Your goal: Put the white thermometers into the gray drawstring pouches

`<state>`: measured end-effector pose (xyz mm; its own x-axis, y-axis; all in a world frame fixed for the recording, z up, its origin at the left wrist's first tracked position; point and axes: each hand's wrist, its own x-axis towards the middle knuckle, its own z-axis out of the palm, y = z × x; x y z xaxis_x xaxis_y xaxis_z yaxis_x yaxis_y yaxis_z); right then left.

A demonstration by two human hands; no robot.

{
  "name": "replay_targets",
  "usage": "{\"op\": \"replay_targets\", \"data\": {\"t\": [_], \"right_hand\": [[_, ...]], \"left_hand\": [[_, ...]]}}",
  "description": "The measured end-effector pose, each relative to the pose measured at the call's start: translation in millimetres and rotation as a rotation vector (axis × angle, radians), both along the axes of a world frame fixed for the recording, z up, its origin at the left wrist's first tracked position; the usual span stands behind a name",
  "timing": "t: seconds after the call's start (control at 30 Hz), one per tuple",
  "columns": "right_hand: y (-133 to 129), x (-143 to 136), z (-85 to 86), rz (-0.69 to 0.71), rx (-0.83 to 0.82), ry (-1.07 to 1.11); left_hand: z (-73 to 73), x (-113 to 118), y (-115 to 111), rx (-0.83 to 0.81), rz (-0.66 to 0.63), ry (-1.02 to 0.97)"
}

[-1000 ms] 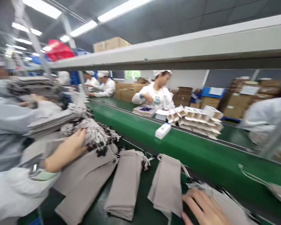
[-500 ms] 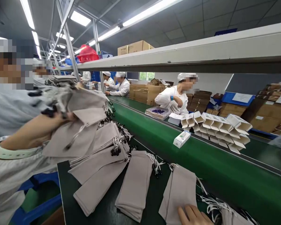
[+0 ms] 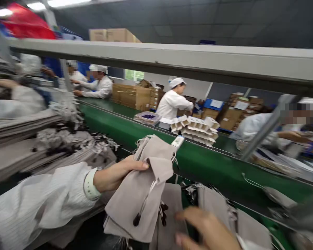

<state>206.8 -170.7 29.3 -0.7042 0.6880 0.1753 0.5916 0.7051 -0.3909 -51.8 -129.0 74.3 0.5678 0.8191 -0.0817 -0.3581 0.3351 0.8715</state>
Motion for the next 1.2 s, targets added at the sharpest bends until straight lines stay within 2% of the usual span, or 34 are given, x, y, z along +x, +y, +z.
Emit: {"op": "replay_targets", "data": {"t": [0.07,0.13,0.2,0.3,0.4,0.47,0.57,0.67,0.7,0.8,0.87,0.93,1.03,1.13,1.2], "right_hand": [[2,-4,35.0,-0.27,0.12,0.15],[6,-11,48.2,-0.338,0.267,0.209],[13,-22,41.4,-0.25,0.34,0.121],[25,-39,14.4,-0.113,0.369,-0.016],[38,-48,-4.5,-0.068,0.435,0.079],[46,-49,-5.8,-0.079,0.398,0.19],[58,-49,2.9,-0.204,0.237,0.323],[70,-49,10.7,-0.255,0.171,0.354],[73,-50,11.5,-0.219,0.12,0.345],[83,-50,9.4,-0.007,-0.199,0.251],[86,-48,6.2,0.104,-0.35,0.176],[84,-43,3.3,0.123,-0.377,0.174],[77,-25,0.7,0.076,-0.369,0.313],[71,-2,-1.0,0.005,-0.331,0.499],[68,9,-2.6,-0.038,-0.278,0.545]], "left_hand": [[-11.7,14,-1,0.018,-0.07,0.007],[-22.5,21,0,0.038,-0.092,0.022],[-32.0,23,1,0.059,-0.091,0.025],[-42.5,21,4,0.03,-0.053,0.032],[-49.4,19,5,-0.092,0.041,0.06],[-52.9,19,4,-0.141,0.048,0.077],[-57.5,19,3,-0.098,-0.045,0.109],[-60.1,17,2,0.021,-0.116,0.275],[-60.0,16,2,0.086,-0.133,0.342],[-56.3,14,0,0.315,-0.193,0.472],[-52.4,11,-2,0.448,-0.244,0.53],[-49.5,6,-2,0.619,-0.277,0.617],[-50.8,-10,5,0.883,-0.25,0.84],[-58.2,-28,15,0.955,-0.289,1.082],[-62.4,-34,17,0.99,-0.348,1.155]]}}
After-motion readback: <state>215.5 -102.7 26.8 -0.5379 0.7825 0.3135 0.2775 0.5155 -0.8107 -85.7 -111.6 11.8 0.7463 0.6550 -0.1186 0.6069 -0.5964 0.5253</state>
